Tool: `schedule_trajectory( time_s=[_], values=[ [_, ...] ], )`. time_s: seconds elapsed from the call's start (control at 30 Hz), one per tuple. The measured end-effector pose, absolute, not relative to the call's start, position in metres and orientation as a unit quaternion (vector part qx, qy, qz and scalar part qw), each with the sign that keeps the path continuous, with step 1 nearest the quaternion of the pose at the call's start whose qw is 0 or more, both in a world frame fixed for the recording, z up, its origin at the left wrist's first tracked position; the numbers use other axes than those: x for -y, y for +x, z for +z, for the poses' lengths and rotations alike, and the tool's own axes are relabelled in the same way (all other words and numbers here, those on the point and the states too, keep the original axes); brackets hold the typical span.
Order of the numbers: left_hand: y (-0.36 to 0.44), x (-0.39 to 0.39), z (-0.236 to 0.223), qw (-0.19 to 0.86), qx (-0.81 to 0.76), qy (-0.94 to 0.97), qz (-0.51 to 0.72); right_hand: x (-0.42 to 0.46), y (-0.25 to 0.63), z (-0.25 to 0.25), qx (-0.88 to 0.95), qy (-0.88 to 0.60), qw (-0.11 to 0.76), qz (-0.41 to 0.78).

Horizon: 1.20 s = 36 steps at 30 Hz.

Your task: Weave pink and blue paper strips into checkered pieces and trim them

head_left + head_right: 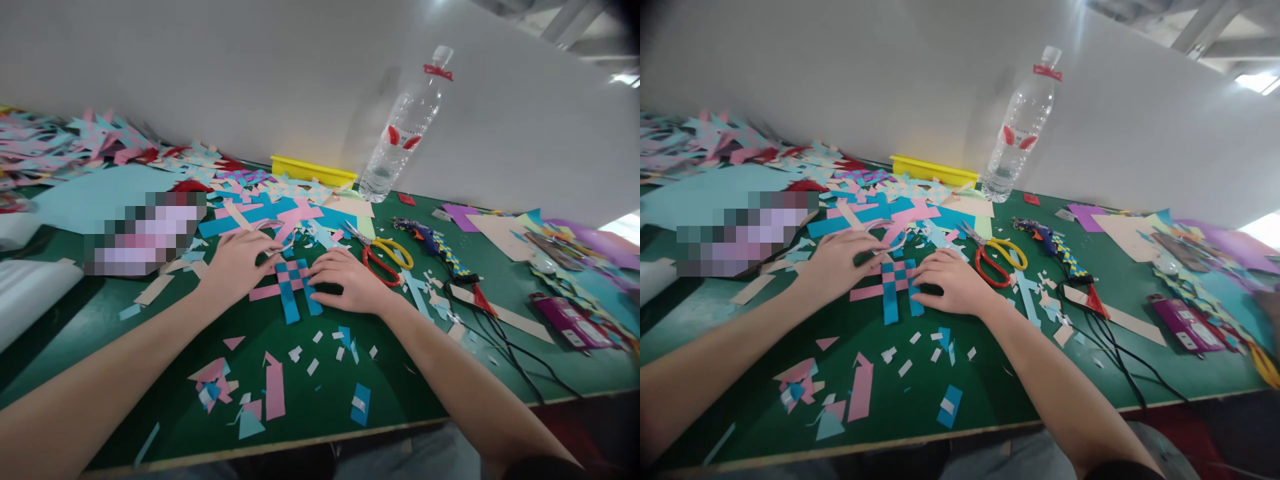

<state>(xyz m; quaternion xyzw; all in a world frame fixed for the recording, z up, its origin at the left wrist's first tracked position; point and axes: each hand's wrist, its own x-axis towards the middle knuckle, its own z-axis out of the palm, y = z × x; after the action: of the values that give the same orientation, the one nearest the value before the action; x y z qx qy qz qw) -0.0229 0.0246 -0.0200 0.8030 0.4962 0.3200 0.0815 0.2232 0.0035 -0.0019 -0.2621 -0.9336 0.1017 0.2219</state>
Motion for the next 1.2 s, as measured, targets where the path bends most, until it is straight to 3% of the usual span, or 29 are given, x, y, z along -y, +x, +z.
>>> schedule_trajectory(
  time_s=[0.33,0.5,0.8,1.2],
  values=[
    [-0.03,-0.025,-0.019,-0.097,-0.53,0.811,0.228,-0.002,0.222,-0.002,0.944,-0.234,0.22,0.08],
    [-0.031,-0.027,-0.02,-0.11,-0.52,0.814,0.234,-0.005,0.226,-0.002,0.925,-0.249,0.257,0.129],
    [-0.021,-0.023,-0.015,-0.053,-0.383,0.887,0.251,-0.007,0.226,-0.001,0.928,-0.274,0.18,0.175],
    [-0.039,-0.034,-0.021,-0.105,-0.486,0.832,0.245,-0.006,0.223,-0.002,0.924,-0.292,0.186,0.16]
  ],
)
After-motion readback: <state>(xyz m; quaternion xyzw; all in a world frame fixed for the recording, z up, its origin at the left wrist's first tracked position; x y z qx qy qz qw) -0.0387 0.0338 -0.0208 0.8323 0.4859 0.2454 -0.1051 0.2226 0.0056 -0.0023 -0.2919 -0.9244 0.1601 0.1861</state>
